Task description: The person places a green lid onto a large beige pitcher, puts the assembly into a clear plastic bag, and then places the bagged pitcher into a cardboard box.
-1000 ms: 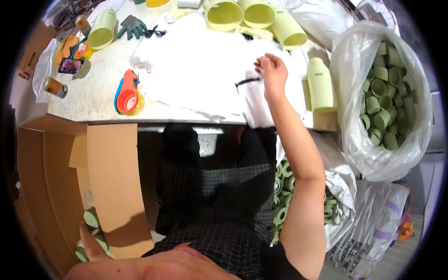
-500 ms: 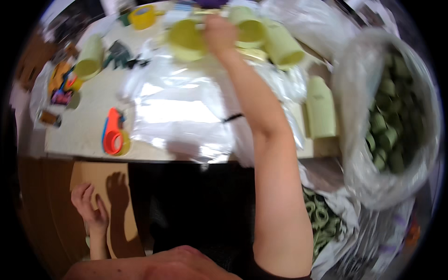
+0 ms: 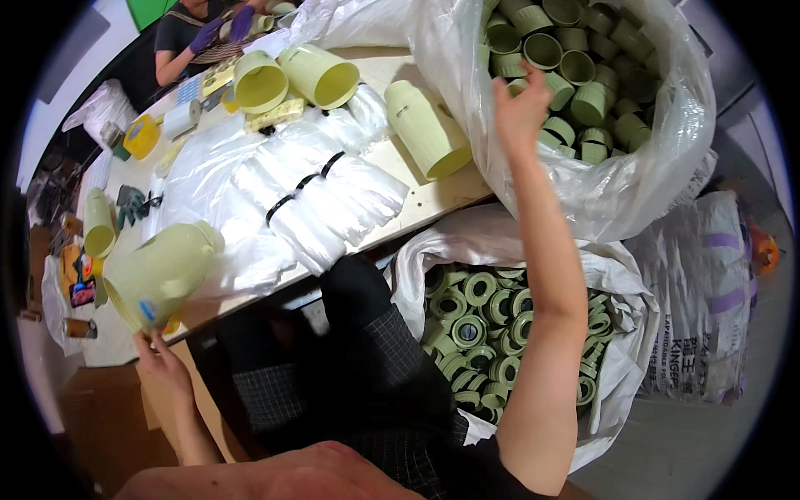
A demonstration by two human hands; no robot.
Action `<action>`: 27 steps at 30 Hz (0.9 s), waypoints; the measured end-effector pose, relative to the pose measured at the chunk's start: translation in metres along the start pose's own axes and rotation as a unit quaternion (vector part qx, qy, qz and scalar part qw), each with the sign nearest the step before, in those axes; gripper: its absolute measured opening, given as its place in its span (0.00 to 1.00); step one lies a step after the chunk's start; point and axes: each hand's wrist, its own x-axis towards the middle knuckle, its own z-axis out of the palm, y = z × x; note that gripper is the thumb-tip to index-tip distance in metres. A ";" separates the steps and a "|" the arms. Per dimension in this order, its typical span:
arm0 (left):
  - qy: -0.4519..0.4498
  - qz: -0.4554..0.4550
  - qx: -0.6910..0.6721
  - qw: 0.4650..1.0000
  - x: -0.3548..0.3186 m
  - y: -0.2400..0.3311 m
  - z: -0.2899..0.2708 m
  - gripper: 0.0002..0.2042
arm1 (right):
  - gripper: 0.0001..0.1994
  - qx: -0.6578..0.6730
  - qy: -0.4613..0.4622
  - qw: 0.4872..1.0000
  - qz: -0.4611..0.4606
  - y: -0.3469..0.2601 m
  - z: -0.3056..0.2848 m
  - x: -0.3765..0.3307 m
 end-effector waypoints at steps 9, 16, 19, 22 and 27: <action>0.045 -0.292 -0.519 0.802 -0.016 0.057 0.016 0.17 | 0.35 -0.068 0.141 0.985 0.067 0.066 0.032 -0.018; -0.044 -0.317 -0.561 0.763 -0.049 0.065 0.026 0.19 | 0.26 0.546 -0.194 0.709 0.403 -0.089 -0.027 -0.156; -0.080 -0.335 -0.550 0.761 -0.057 0.097 0.029 0.20 | 0.31 0.472 -0.400 0.652 0.438 -0.125 -0.008 -0.252; -0.150 -0.379 -0.544 0.733 -0.061 0.097 0.012 0.20 | 0.30 0.495 -0.310 0.790 0.188 -0.148 -0.017 -0.265; -0.109 -0.410 -0.447 0.787 -0.077 0.072 0.006 0.17 | 0.25 0.374 -0.275 0.871 -0.159 -0.166 -0.053 -0.257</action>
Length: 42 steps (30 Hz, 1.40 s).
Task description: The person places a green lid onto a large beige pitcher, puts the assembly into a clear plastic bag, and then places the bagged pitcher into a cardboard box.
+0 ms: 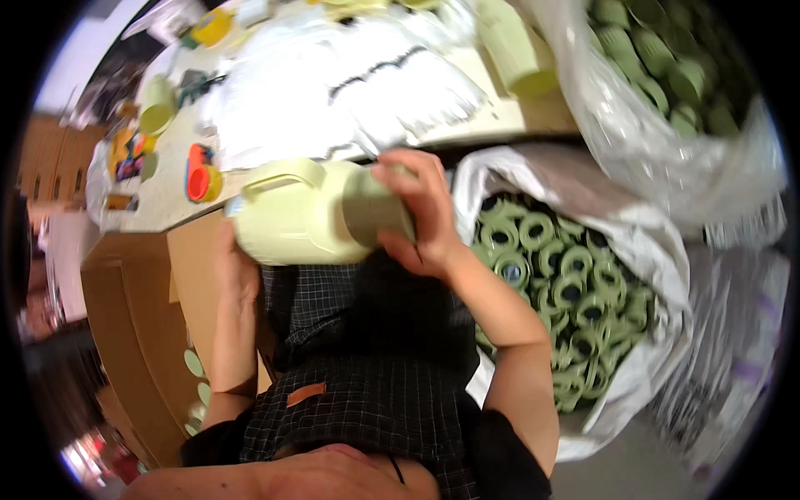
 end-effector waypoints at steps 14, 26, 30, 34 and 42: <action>-0.416 0.036 0.100 0.903 0.057 -0.027 0.101 0.20 | 0.20 -0.078 0.186 0.835 0.512 0.007 -0.009 -0.213; -0.326 0.164 0.574 0.733 -0.070 -0.020 0.046 0.31 | 0.19 -0.557 -0.362 0.435 0.608 0.129 -0.218 -0.467; -0.196 0.034 0.519 0.831 -0.060 -0.034 0.038 0.26 | 0.16 -0.528 -0.421 0.388 0.628 0.127 -0.232 -0.461; -0.153 0.077 0.313 0.934 -0.050 -0.036 0.043 0.24 | 0.13 -0.524 -0.388 0.471 0.594 0.118 -0.219 -0.447; -0.276 0.045 0.410 0.868 -0.039 -0.034 0.043 0.24 | 0.20 0.028 0.213 0.720 0.660 0.046 -0.119 -0.328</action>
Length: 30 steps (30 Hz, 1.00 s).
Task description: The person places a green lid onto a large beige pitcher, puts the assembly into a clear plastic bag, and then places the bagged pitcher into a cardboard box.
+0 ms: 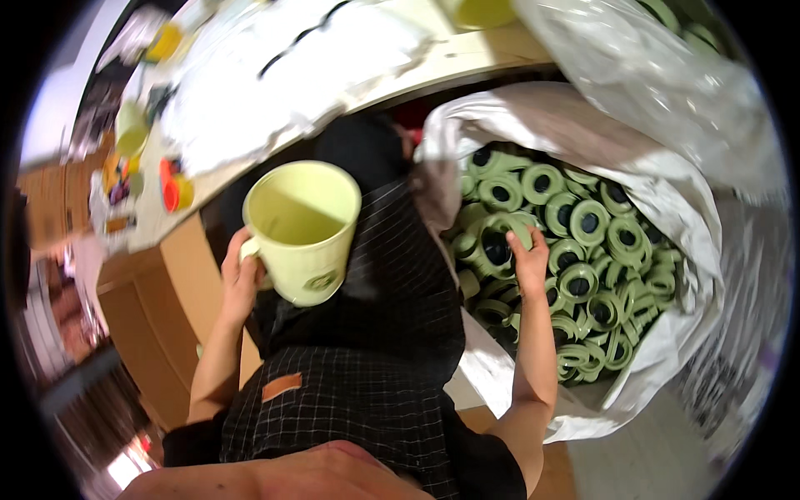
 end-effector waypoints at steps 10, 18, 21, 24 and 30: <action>-0.045 0.139 -0.091 0.985 -0.027 -0.009 -0.003 0.25 | 0.30 -0.133 -0.393 0.704 -0.576 -0.267 0.195 -0.072; -0.060 0.153 -0.110 0.980 -0.018 -0.019 -0.011 0.21 | 0.28 -0.179 -0.365 0.684 -0.606 -0.248 0.183 -0.091; -0.051 0.144 -0.064 0.986 -0.023 -0.024 -0.010 0.24 | 0.26 -0.179 -0.369 0.697 -0.588 -0.247 0.185 -0.101; -0.017 0.087 -0.002 0.996 -0.048 0.011 0.002 0.28 | 0.25 -0.198 -0.317 0.782 -0.499 -0.246 0.188 -0.104; -0.029 0.157 0.021 0.987 -0.054 0.000 0.005 0.30 | 0.38 -0.199 -0.383 0.798 -0.420 -0.284 0.181 -0.060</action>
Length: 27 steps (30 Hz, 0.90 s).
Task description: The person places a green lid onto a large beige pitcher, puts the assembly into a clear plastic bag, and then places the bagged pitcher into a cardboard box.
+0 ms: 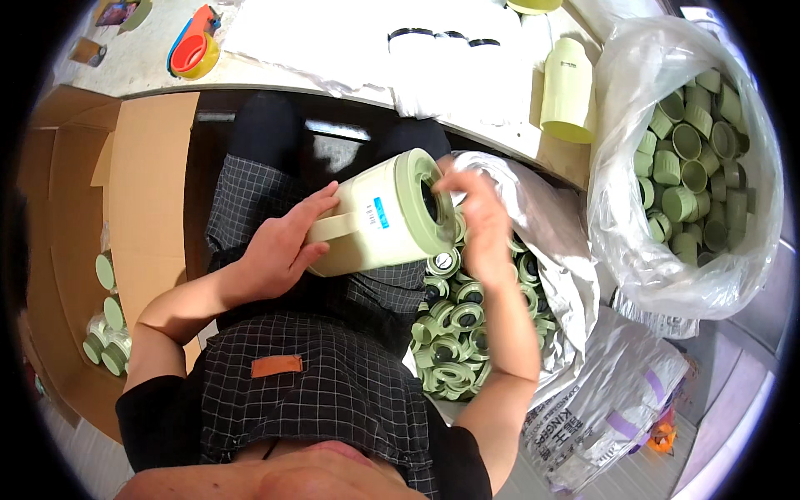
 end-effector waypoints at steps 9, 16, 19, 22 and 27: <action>-0.038 0.010 0.044 0.998 0.001 0.009 0.007 0.30 | 0.39 0.182 -0.164 0.938 0.243 0.031 0.039 0.045; -0.050 0.010 0.054 0.997 0.000 0.009 0.003 0.32 | 0.32 0.224 -0.002 0.928 0.298 0.010 -0.042 0.079; -0.049 0.037 0.065 0.996 0.008 0.013 0.008 0.31 | 0.35 0.278 -0.253 0.893 0.247 0.036 0.044 0.049; -0.047 0.057 0.072 0.995 0.011 0.012 -0.003 0.30 | 0.41 0.268 -0.160 0.914 0.257 0.049 0.043 0.046; 0.011 0.349 0.006 0.937 0.060 0.069 -0.090 0.06 | 0.33 0.214 -0.143 0.938 0.232 0.028 0.034 0.051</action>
